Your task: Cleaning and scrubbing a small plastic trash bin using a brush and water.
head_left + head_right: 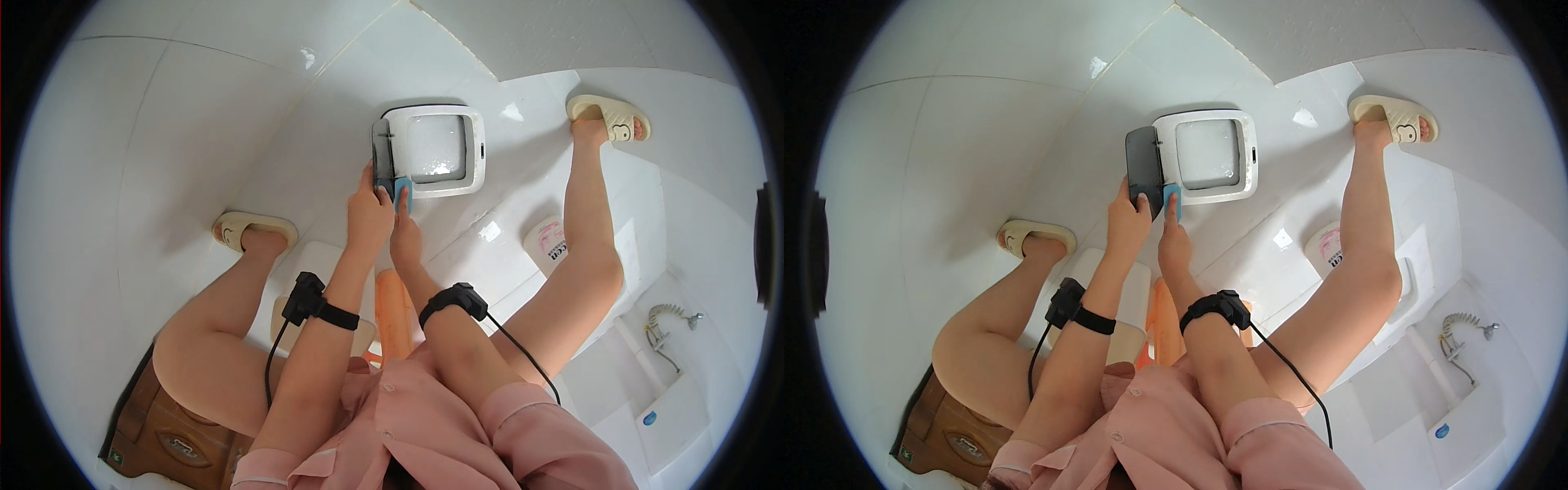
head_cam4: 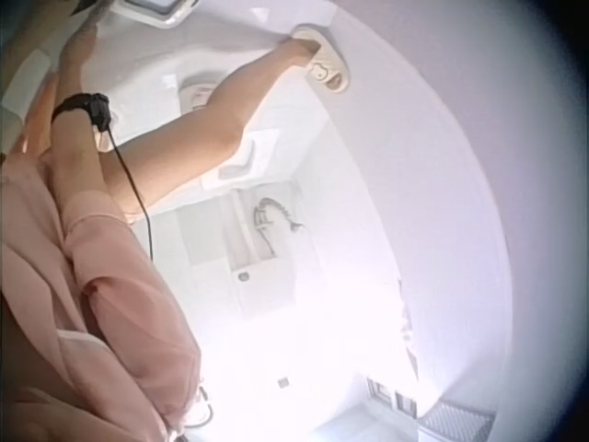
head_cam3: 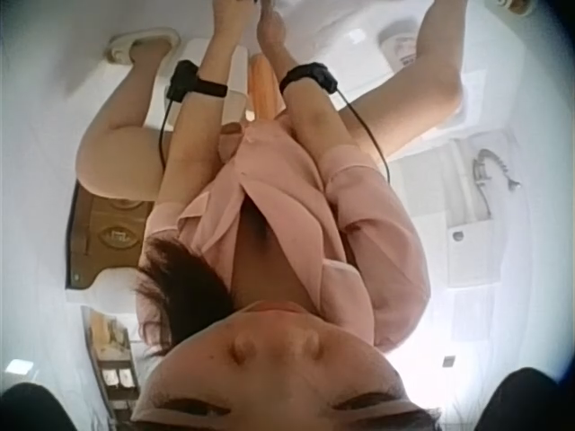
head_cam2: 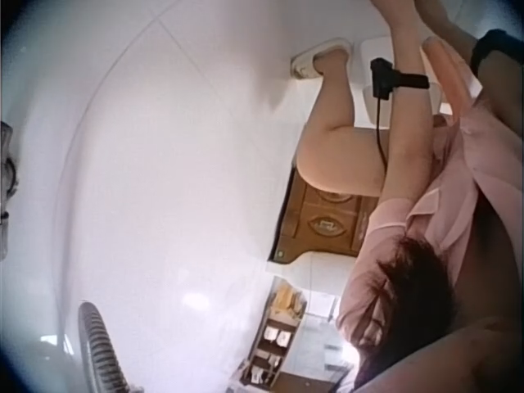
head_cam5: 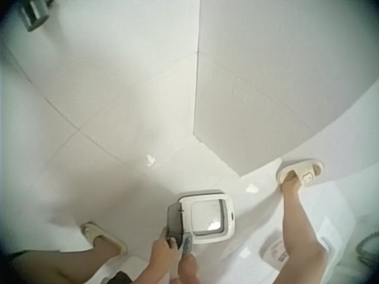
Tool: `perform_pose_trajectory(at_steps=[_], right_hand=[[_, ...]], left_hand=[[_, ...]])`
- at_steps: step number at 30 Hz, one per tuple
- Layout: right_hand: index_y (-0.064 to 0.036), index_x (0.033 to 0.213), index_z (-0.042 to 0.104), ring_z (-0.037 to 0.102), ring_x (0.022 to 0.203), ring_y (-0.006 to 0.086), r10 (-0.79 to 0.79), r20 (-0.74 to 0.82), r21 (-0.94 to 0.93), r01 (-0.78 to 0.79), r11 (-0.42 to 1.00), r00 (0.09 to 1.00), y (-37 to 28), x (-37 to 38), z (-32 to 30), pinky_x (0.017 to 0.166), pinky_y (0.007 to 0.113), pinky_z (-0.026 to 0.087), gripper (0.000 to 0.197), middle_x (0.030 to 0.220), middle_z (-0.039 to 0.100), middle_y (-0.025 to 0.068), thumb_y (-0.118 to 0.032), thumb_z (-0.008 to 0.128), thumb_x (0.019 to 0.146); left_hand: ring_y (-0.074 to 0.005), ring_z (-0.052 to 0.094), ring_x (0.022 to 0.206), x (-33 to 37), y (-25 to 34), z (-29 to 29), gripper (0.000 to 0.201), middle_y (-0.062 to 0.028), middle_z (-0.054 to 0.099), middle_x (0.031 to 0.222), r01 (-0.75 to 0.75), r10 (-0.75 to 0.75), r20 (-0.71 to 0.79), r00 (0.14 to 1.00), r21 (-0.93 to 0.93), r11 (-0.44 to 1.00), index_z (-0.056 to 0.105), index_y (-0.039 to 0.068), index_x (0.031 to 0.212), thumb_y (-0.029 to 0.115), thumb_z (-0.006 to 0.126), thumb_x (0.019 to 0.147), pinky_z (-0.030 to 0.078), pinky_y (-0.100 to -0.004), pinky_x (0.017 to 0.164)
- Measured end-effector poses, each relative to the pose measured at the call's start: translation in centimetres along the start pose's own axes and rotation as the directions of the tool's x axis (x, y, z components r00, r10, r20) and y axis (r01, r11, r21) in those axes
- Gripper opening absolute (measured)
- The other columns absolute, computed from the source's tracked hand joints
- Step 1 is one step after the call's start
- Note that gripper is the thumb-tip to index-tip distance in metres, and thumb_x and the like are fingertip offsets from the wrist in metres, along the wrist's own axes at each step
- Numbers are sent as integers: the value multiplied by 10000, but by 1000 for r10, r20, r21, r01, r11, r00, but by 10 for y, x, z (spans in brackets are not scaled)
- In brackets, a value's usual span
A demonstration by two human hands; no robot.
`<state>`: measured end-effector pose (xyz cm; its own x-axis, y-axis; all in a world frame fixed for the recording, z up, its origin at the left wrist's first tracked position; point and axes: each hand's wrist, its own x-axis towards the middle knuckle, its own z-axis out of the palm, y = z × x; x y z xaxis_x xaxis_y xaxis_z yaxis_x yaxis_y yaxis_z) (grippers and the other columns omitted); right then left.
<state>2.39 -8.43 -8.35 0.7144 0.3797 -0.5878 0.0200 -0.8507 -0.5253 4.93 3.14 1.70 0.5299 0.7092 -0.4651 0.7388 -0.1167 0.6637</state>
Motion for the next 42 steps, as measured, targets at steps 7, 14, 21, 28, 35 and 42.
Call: perform_pose_trajectory(at_steps=[7, 14, 21, 28, 35, 42], right_hand=[[-313, 1424, 35, 571, 645, 308, 7, -17, -30, -7, 1000, 1000, 12, 1, -19, 600, 421, 454, 729, 727, 546, 157, -28, 398, 860], [-330, 1419, 68, 579, 676, 339, -2, -86, -45, -2, 999, 996, 33, 3, -22, 630, 429, 458, 699, 757, 551, 187, -39, 395, 874], [-284, 1415, -79, 584, 791, 391, 33, -23, -49, -34, 998, 999, 64, 16, -44, 693, 460, 457, 761, 928, 553, 275, -23, 372, 860], [-284, 1419, -66, 566, 800, 371, 186, -154, 115, -170, 979, 970, 47, 25, -48, 737, 436, 450, 807, 883, 525, 242, 60, 356, 823], [-270, 1432, 46, 531, 695, 324, -19, -366, -16, 14, 1000, 931, 60, 65, -92, 668, 404, 427, 706, 755, 514, 177, 8, 368, 868], [-362, 1412, 121, 551, 721, 303, 27, -178, 35, -21, 999, 984, 75, 32, -74, 676, 392, 453, 749, 791, 504, 163, 47, 375, 839]], left_hand=[[-412, 592, 777, -2, -7, -4, 461, -252, 608, 850, -14, 13, -55, 998, -11, 1000, 400, 96, 1281, 41, 427, 824, 474, -453, 678], [-410, 591, 766, -1, -2, 1, 444, -260, 603, 852, 12, -13, -29, 999, -49, 999, 413, 72, 1262, 33, 428, 820, 466, -454, 675], [-397, 597, 771, -5, 12, 1, 414, -262, 602, 833, 9, -9, -48, 999, -2, 1000, 426, 28, 1242, 41, 426, 828, 465, -434, 689], [-401, 594, 831, -3, -1, -2, 421, -268, 607, 873, 43, -43, -41, 998, 16, 999, 427, 13, 1244, 38, 441, 823, 457, -426, 734], [-413, 576, 902, -4, -4, 3, 416, -281, 599, 916, -37, 33, -66, 997, -59, 998, 442, -6, 1229, 33, 464, 815, 448, -430, 770], [-417, 581, 843, 8, -2, -18, 414, -263, 603, 890, -21, 33, -71, 997, 170, 985, 446, 17, 1224, 21, 464, 811, 460, -438, 742]])
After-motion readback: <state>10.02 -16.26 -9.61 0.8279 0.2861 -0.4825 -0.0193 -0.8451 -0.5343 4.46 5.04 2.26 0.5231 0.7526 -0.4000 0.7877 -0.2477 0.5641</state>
